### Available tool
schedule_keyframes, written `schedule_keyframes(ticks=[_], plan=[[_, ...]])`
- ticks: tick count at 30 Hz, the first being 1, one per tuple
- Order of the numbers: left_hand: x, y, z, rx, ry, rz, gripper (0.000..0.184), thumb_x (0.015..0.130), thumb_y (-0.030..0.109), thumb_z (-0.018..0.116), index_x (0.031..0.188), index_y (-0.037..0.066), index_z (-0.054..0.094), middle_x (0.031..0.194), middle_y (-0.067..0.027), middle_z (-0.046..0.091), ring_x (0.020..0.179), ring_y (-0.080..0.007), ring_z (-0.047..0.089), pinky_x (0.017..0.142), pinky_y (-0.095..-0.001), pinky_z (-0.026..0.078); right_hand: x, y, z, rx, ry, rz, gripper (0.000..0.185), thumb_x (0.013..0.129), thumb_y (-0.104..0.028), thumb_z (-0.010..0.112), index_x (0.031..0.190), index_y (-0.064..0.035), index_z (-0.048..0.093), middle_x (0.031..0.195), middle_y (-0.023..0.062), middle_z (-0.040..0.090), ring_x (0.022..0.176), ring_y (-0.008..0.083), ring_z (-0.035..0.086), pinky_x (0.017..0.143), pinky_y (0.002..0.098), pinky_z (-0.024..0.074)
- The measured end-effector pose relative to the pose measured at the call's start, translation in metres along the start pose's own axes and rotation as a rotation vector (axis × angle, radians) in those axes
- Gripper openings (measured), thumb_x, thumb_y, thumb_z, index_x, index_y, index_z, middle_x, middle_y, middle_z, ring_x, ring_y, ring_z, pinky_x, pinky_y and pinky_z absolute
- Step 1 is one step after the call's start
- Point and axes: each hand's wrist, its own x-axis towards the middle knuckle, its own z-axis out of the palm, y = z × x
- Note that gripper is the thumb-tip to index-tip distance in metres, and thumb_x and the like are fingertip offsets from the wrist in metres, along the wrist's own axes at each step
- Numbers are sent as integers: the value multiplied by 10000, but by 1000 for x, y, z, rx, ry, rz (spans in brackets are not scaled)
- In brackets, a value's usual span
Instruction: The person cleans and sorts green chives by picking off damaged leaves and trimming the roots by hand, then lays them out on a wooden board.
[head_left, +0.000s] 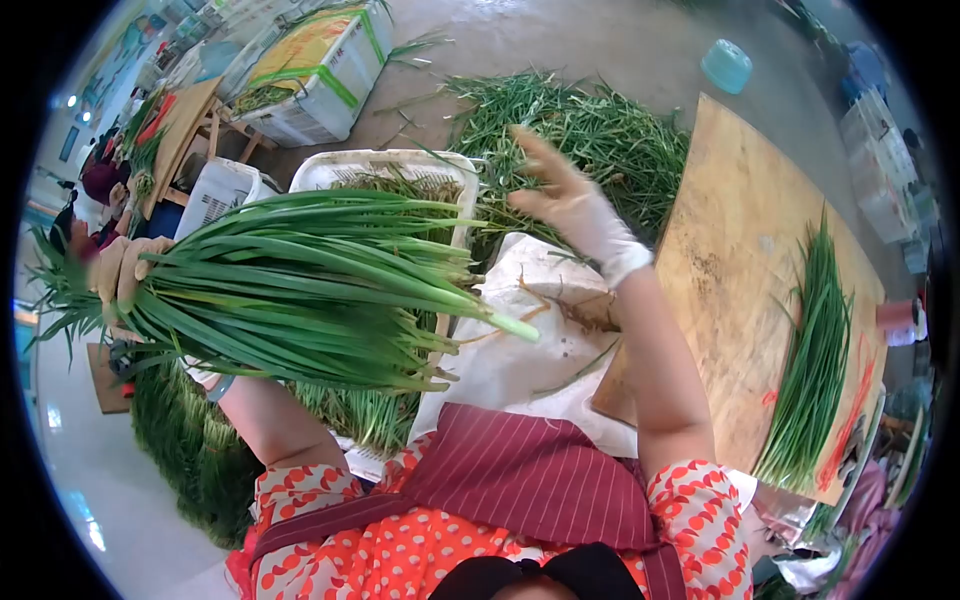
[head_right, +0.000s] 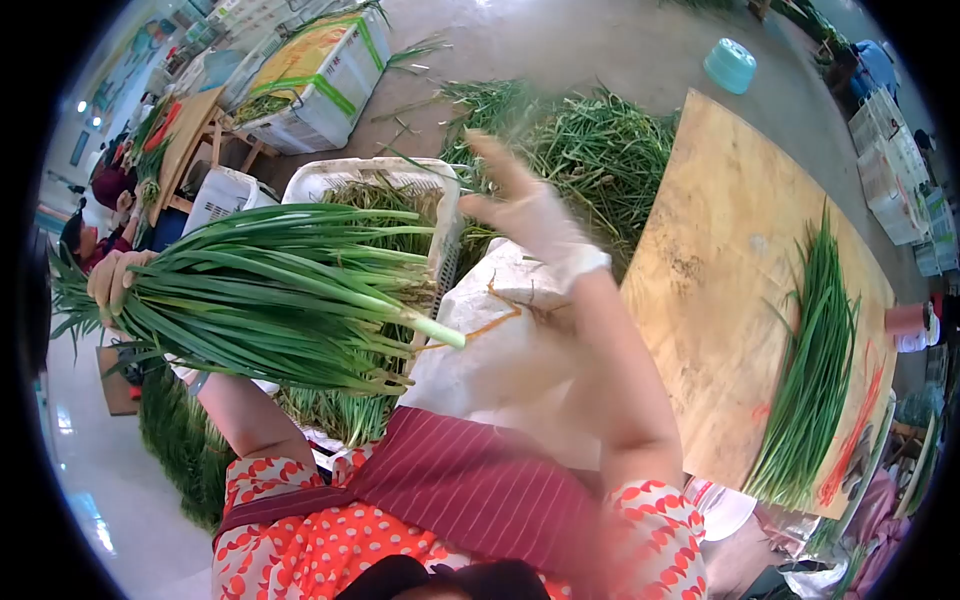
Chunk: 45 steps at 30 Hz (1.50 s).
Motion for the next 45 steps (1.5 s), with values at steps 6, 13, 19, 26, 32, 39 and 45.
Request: schedule_keyframes(ticks=[6,13,19,26,32,39,45], plan=[[-25,21,5,-39,515,-40,129,750,96,551,841,165,491,805,75,508,817,-78,506,892,-302,356,8,14,15,193,-85,434,200,870,-128,561,1015,0,610,925,119,651,826,154,618,836,267,473],[-32,19,-14,61,453,-216,217,745,67,523,956,103,489,902,6,526,929,-124,476,966,-338,288,-25,-23,47,485,-165,266,221,890,-191,565,944,8,645,895,88,666,745,127,612,725,251,487],[-17,-11,-3,34,490,100,295,702,-1,491,989,54,450,922,-23,503,913,-154,488,999,-409,257,-5,-34,38,655,-110,379,225,885,-213,580,914,0,645,865,58,664,681,84,583,603,226,475],[-17,-16,10,467,805,82,265,764,89,568,995,66,441,912,-26,504,912,-144,478,1022,-409,258,-11,-50,43,557,-327,240,248,812,-128,664,1016,1,611,1006,79,652,895,114,597,815,238,477],[-27,-3,-20,145,501,92,195,829,128,494,989,44,420,977,-55,479,1061,-247,413,1045,-404,259,-9,-31,53,353,-243,170,227,845,-131,621,1013,19,590,950,79,650,806,127,605,740,244,486],[-22,1,2,493,582,3,207,795,92,504,990,23,487,993,-140,526,1090,-342,462,1026,-488,284,-1,47,-27,-275,491,255,283,876,-61,540,1158,-48,559,1055,85,634,900,158,599,808,278,485],[-38,11,-17,473,658,-21,201,811,88,483,1003,31,501,1029,-154,526,1162,-347,419,1036,-531,262,-9,-14,48,-181,-94,-347,460,747,13,659,1184,-95,566,1165,53,593,1036,160,563,886,277,453]])
